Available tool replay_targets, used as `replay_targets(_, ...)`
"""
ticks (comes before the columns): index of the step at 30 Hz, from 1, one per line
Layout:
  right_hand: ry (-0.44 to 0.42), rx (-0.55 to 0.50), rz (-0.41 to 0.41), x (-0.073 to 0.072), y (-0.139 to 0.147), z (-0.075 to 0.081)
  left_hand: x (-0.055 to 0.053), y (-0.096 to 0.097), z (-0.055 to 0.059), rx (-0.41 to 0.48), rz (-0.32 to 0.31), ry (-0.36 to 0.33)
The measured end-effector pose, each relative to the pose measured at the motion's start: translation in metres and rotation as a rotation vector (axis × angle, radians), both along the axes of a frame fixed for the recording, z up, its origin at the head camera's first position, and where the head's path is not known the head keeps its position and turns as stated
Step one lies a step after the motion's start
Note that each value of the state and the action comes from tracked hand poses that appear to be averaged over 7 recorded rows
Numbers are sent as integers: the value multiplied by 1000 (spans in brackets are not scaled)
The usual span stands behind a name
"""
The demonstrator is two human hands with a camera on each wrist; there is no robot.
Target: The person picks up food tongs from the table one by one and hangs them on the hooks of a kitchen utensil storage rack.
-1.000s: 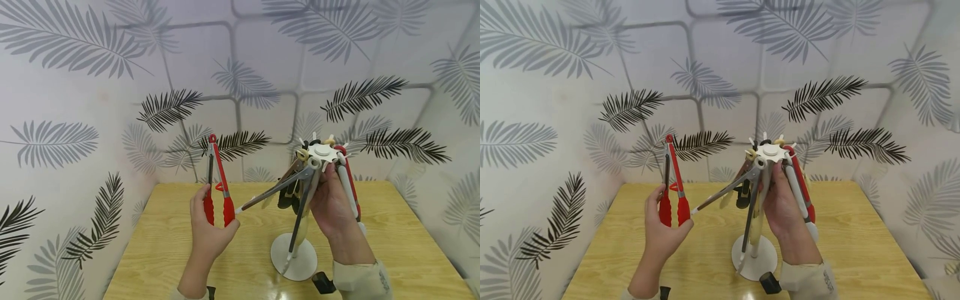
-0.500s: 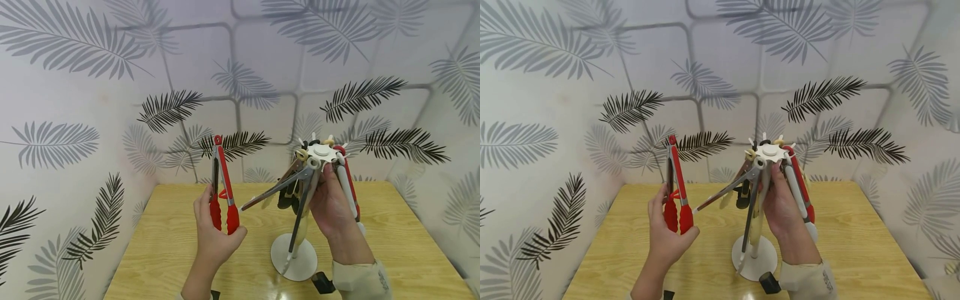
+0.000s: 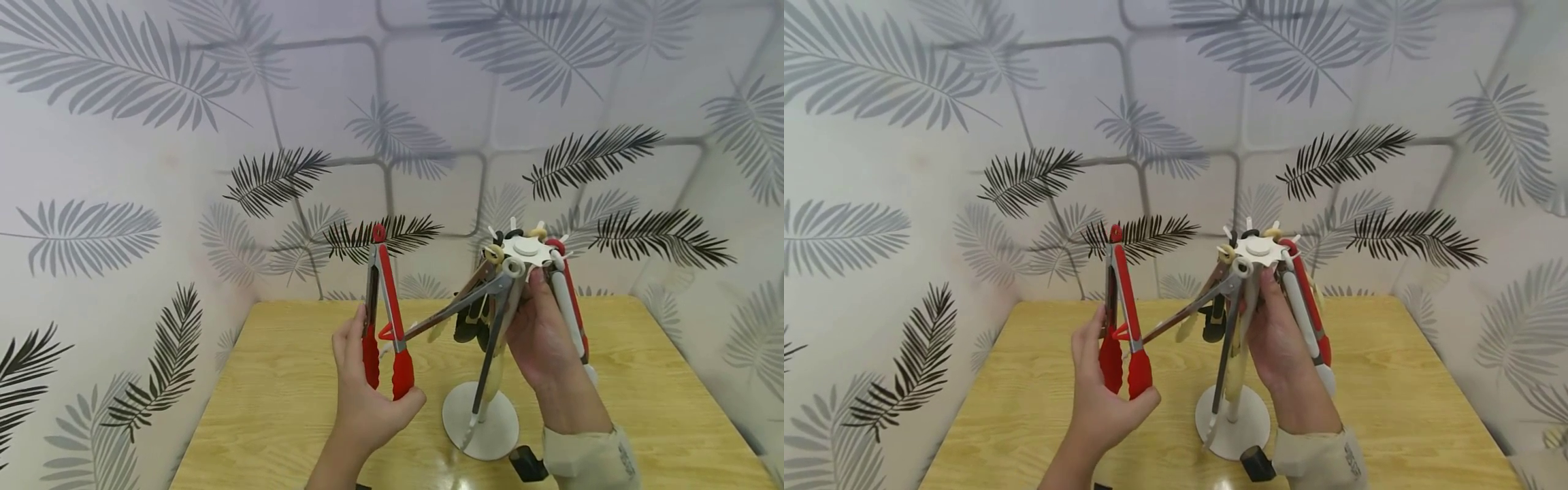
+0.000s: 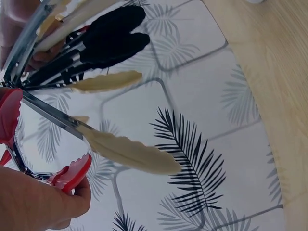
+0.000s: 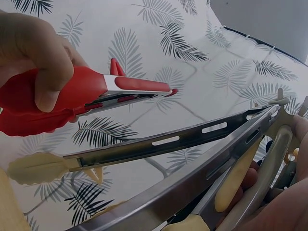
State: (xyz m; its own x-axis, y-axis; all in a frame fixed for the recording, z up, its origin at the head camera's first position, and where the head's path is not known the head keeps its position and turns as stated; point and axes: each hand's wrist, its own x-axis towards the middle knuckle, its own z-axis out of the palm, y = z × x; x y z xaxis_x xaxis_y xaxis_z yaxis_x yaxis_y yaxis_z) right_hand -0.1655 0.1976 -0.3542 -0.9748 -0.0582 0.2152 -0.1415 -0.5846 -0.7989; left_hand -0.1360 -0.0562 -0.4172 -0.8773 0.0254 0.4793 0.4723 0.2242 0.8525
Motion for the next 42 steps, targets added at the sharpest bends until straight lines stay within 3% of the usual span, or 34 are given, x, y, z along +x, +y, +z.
replay_targets(12, 17, -37, 3, 1, -1, -2, 22, 22, 14, -54, -112, 54)
replay_targets(22, -9, 51, -63, 2, -1, -1, 28, 37, 22, -95, -189, 124)
replay_targets(28, -26, 64, -67, 2, -2, -1, 34, 49, 26, -114, -237, 198)
replay_targets(32, -43, 61, -63, 4, -3, 0, 38, 56, 28, -144, -284, 208)
replay_targets(35, -66, 31, -39, 5, -2, 0, 40, 60, 28, -170, -297, 225)
replay_targets(39, -55, -26, 25, 5, 1, 1, 40, 64, 28, -207, -270, 309)
replay_targets(42, -41, -18, 5, 4, 1, 1, 39, 66, 28, -235, -241, 345)
